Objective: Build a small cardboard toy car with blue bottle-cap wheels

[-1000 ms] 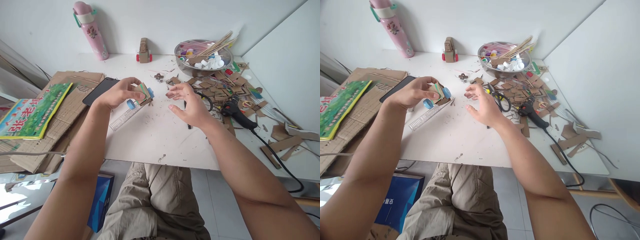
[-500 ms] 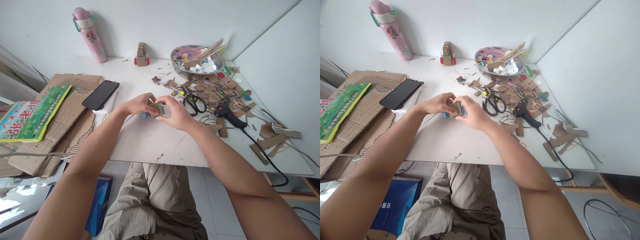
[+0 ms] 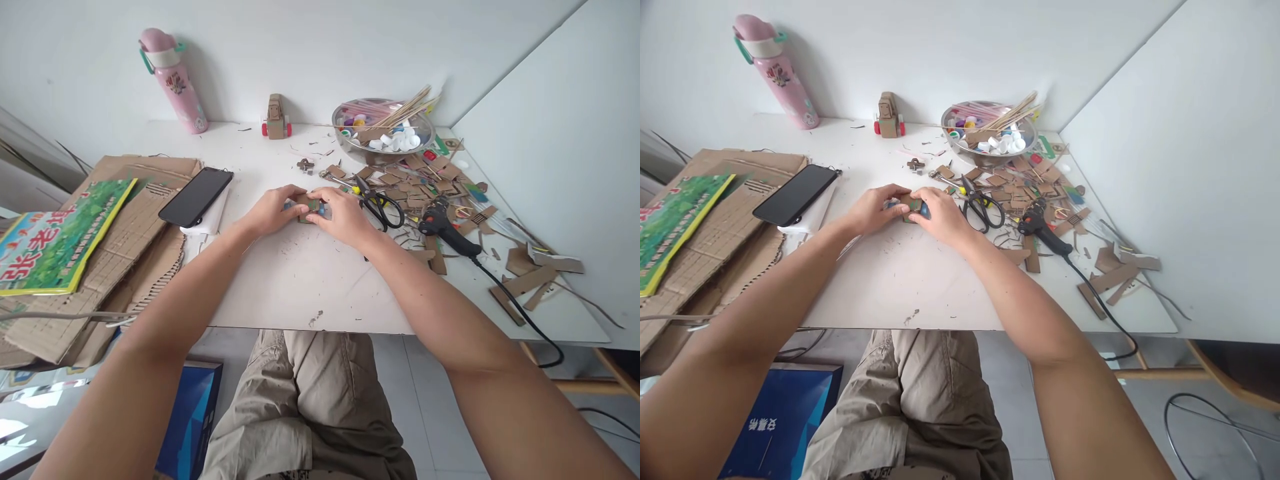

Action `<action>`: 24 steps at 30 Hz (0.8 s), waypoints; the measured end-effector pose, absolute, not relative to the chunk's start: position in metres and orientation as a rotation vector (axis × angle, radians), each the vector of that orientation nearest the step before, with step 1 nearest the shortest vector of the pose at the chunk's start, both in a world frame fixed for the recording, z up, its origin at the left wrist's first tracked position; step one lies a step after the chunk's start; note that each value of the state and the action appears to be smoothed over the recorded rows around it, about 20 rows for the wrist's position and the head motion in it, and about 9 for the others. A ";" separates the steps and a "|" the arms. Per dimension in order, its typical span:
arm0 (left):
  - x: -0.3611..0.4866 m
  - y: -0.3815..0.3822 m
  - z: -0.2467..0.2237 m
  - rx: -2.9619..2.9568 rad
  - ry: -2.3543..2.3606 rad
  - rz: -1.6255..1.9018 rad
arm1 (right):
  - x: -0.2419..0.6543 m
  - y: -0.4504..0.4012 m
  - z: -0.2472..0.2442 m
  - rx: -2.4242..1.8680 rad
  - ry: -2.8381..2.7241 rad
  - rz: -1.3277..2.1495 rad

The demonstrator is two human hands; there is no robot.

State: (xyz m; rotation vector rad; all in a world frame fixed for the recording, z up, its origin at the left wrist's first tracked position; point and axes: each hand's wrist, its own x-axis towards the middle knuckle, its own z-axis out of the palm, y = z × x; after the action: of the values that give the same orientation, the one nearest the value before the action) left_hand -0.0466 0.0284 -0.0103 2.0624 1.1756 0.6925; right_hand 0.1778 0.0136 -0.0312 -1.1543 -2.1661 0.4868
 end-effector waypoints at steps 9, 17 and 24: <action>-0.047 0.030 -0.028 2.195 1.095 0.776 | 0.180 0.011 -0.031 -1.169 -2.177 0.482; -0.042 0.034 -0.027 2.216 1.119 0.815 | 0.182 0.015 -0.029 -1.171 -2.212 0.464; -0.037 0.039 -0.029 2.132 1.215 0.859 | 0.178 0.026 -0.038 -1.217 -2.156 0.424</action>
State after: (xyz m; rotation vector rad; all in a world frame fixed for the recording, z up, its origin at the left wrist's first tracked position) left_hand -0.0375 0.0392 -0.0290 2.1318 1.2151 0.8593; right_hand 0.1780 0.0262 -0.0379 -1.2173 -2.1556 0.4237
